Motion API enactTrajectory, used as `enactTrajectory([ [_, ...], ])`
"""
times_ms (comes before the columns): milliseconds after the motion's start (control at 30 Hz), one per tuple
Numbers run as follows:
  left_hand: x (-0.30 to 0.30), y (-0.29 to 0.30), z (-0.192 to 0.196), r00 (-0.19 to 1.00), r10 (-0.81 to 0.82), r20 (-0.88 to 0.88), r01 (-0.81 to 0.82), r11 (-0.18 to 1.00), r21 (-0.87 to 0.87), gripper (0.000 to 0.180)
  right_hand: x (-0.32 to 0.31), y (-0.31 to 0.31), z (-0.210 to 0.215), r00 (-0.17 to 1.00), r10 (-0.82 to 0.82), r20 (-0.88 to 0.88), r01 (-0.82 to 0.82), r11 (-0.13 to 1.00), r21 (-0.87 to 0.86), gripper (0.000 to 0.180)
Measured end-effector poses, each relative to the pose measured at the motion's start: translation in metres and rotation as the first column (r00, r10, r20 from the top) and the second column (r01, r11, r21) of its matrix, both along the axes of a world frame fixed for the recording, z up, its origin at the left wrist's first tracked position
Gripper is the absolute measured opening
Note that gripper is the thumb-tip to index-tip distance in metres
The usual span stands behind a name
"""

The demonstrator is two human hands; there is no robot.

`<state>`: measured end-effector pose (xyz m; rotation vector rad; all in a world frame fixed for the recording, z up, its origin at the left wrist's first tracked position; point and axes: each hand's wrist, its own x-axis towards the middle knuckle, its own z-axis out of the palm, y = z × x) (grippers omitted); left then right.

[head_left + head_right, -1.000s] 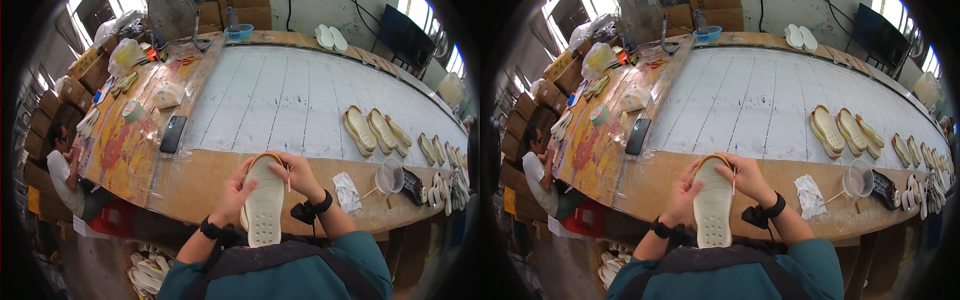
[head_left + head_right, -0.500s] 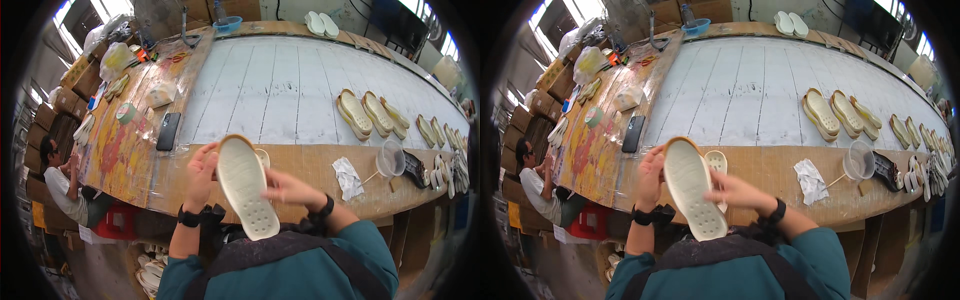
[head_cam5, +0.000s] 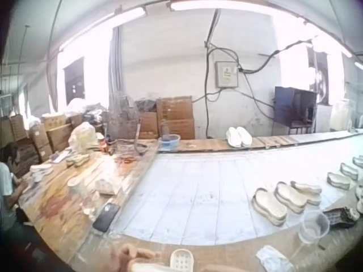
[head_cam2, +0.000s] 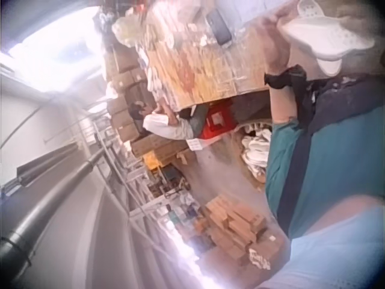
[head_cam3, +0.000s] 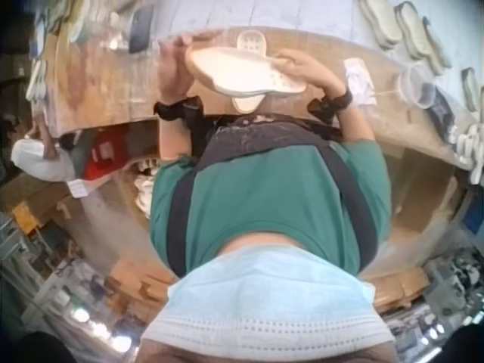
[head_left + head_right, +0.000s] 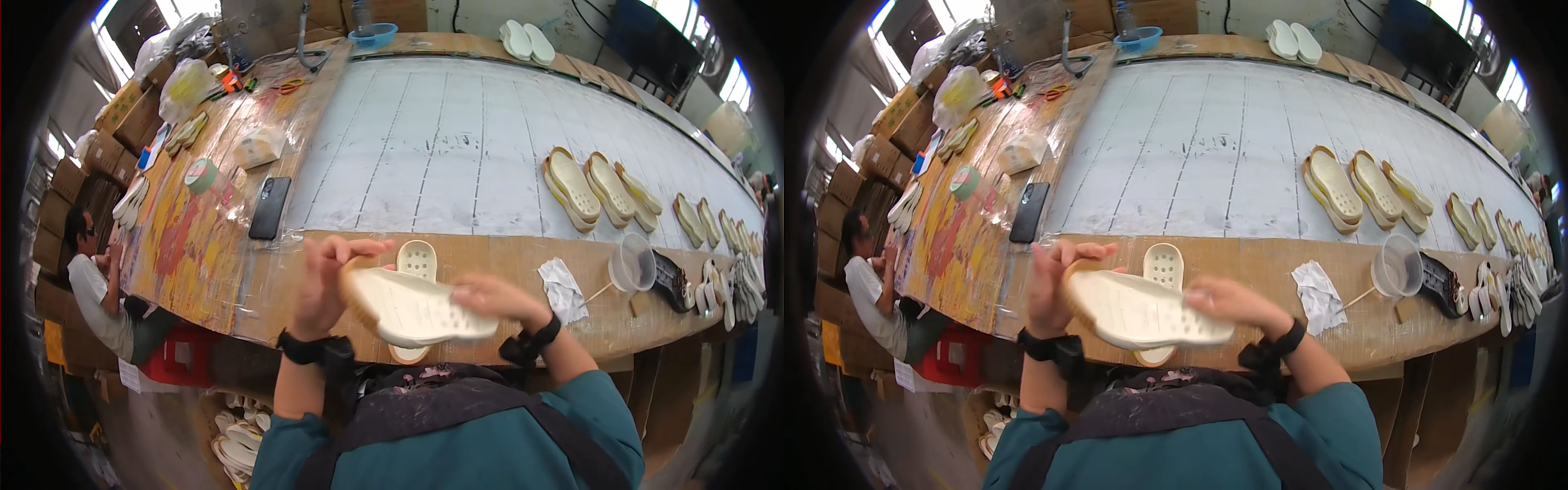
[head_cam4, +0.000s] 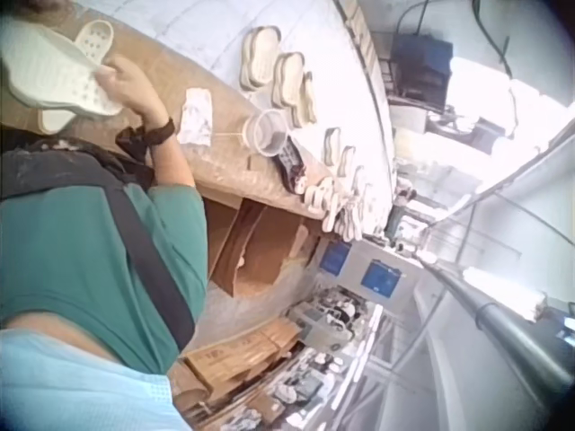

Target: The person assembles white slipper soles by hand at a factory workstation. They pick up a sole, apply a substance to the edges using a small stick, and then press it together with a matching upper part. The person repeats this process for multiple units, stacking the finished pairs on the table.

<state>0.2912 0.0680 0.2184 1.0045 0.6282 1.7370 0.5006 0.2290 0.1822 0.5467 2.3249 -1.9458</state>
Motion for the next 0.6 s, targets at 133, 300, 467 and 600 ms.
enactTrajectory([
  [133,0.018,-0.016,-0.007,0.993,-0.12,-0.018,0.109,0.947,-0.302,0.036,0.003,0.025,0.034,0.841,-0.36,-0.403,0.34,0.932,-0.125,0.03],
  [300,0.078,-0.019,-0.038,0.809,-0.128,-0.574,-0.184,0.872,-0.454,0.051,-0.017,-0.008,0.047,0.709,-0.249,-0.66,0.37,0.928,0.047,0.036],
  [467,0.081,-0.011,-0.05,0.772,-0.091,-0.629,-0.278,0.841,-0.464,0.038,-0.014,-0.006,0.041,0.749,-0.335,-0.572,0.18,0.933,-0.311,0.037],
  [600,0.086,-0.002,-0.072,0.841,0.115,-0.528,-0.381,0.819,-0.429,0.033,-0.024,0.016,0.024,0.839,-0.286,-0.464,0.213,0.955,-0.205,0.037],
])
